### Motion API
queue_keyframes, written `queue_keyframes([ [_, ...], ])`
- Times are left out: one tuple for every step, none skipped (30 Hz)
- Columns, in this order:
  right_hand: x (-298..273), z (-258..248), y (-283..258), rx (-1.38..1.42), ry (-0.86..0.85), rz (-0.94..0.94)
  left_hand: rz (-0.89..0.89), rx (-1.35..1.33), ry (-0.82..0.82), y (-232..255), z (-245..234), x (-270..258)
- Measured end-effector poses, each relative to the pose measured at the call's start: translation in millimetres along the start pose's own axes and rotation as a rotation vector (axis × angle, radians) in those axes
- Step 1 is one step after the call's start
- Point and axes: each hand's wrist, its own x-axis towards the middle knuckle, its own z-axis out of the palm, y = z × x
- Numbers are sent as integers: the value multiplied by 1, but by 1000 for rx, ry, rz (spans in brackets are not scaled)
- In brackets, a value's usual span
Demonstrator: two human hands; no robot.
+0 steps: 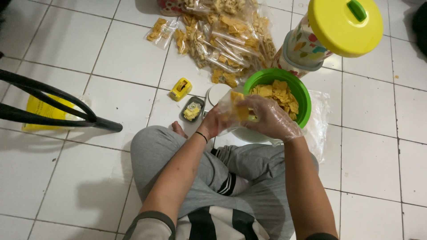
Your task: The person is sitting on the floor, manually picking up chips from a green bowl and placing them into small plastic bags.
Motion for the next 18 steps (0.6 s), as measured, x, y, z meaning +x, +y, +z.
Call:
queue_keyframes([
  [1,1,5,1,-2,1,-1,-1,2,0,-5,4],
  [3,3,10,-2,-10,0,0,15,4,-1,-10,9],
  [4,4,15,-6,-18,-1,1,30,6,-1,-15,13],
  [7,6,20,-5,-20,-1,0,29,7,-2,-15,12],
  [9,8,26,-23,-19,-5,10,24,0,-2,-15,11],
  [11,10,32,-41,-19,-10,20,20,-7,-3,-15,10],
  [13,11,29,-40,-19,-9,19,20,-6,-3,-13,8],
  [14,12,27,47,-9,39,35,14,-17,-3,-12,6],
  [16,13,25,134,2,87,50,8,-29,-3,-10,4],
  [18,14,31,135,3,88,49,9,-27,-3,-9,2],
  [20,16,36,219,26,136,66,3,-39,-2,-7,0],
  [23,17,41,303,49,184,83,-4,-50,-2,-6,-2],
  [26,19,45,305,49,185,82,-3,-49,-2,-5,-3],
  [29,20,48,403,44,227,97,-9,-61,-2,-5,-4],
  [32,22,52,501,37,268,115,-15,-73,-2,-4,-5],
  [32,22,54,502,37,268,115,-15,-72,-3,-11,1],
  [32,22,55,526,16,262,109,-17,-58,-3,-16,8],
  [31,22,57,551,-6,257,104,-19,-44,-3,-22,14],
])
